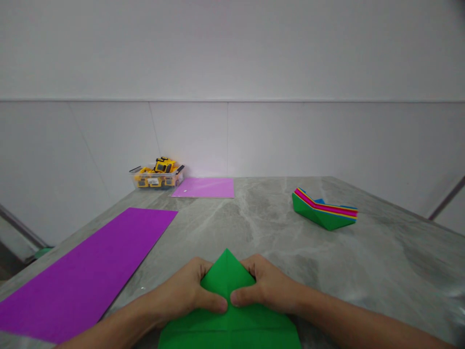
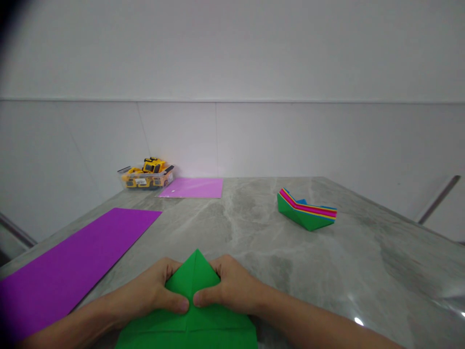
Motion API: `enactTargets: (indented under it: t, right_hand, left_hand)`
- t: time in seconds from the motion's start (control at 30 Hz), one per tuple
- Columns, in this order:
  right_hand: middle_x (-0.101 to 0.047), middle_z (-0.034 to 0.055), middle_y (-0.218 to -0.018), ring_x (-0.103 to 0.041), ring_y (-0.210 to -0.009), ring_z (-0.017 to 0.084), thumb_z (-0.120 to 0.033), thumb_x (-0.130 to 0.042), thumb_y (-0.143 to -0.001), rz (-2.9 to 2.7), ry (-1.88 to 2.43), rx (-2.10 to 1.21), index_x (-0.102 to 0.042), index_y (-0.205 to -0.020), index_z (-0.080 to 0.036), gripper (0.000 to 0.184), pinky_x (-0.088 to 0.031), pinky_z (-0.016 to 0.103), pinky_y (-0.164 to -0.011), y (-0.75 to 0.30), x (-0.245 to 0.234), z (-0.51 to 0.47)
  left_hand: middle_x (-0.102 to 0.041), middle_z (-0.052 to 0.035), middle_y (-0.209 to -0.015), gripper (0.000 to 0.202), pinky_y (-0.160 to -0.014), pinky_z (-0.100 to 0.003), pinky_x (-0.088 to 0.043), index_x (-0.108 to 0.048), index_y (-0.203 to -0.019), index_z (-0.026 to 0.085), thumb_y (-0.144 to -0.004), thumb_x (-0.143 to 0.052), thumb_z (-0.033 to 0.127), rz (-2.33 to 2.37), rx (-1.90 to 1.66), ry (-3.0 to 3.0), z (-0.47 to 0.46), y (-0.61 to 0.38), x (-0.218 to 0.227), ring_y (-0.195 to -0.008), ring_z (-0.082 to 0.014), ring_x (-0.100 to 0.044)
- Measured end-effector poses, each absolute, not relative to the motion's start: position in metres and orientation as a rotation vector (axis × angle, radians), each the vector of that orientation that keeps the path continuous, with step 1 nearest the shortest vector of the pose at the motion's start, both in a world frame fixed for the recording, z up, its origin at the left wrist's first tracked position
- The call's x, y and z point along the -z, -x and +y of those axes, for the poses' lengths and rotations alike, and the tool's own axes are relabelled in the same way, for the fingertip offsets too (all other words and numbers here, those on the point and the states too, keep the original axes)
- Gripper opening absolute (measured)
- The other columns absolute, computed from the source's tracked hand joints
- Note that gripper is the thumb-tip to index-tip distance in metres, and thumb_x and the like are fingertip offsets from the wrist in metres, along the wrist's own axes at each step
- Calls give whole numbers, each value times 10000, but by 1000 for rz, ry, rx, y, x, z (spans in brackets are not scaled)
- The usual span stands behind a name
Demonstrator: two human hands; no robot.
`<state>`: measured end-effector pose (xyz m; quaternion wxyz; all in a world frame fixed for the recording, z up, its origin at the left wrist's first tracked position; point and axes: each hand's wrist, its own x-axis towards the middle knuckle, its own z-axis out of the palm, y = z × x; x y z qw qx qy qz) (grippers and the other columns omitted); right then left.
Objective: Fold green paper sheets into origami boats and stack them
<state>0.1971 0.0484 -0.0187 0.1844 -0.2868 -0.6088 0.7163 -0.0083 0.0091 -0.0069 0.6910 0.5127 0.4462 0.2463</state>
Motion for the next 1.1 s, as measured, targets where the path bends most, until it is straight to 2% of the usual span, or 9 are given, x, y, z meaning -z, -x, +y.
enactTargets:
  t: [0.33, 0.53, 0.73, 1.0, 1.1]
  right_hand:
    - [-631, 14, -681, -504, -546, 101, -300, -765, -573, -1784, 977, -1925, -718, -757, -122, 260, -417, 230, -538, -194, 13, 44]
    - [-551, -22, -598, -437, -510, 84, -247, -718, -609, -1891, 1029, -1803, -663, -661, -137, 134, -344, 199, -468, -192, 14, 41]
    - [-553, -20, -592, -433, -508, 88, -235, -706, -613, -1937, 1113, -1715, -654, -644, -138, 114, -332, 201, -458, -192, 13, 39]
    - [-663, 26, -726, -545, -573, 106, -337, -772, -621, -1646, 764, -1992, -715, -813, -114, 300, -405, 228, -557, -191, 22, 48]
    - [-674, 34, -723, -559, -562, 107, -342, -814, -594, -1539, 750, -2021, -715, -810, -104, 336, -413, 227, -551, -190, 23, 48]
  left_hand:
    - [-743, -34, -734, 202, -504, -190, -424, -761, -766, 140, -579, -765, 216, 1146, -529, -1151, 7, 6, 5, -529, -120, -588]
    - [-739, -18, -713, 161, -501, -190, -416, -763, -740, 150, -589, -723, 187, 1182, -520, -1201, 5, 3, 1, -523, -121, -581]
    - [-718, -7, -659, 138, -471, -173, -378, -755, -717, 140, -591, -701, 162, 1229, -533, -1209, 3, 2, 2, -496, -101, -546]
    - [-762, -65, -831, 261, -549, -214, -447, -768, -839, 145, -589, -793, 215, 1120, -465, -1220, 3, 6, 2, -580, -141, -625]
    - [-759, -64, -806, 236, -561, -216, -459, -764, -835, 138, -629, -800, 247, 1050, -508, -1153, 4, 8, 5, -580, -138, -635]
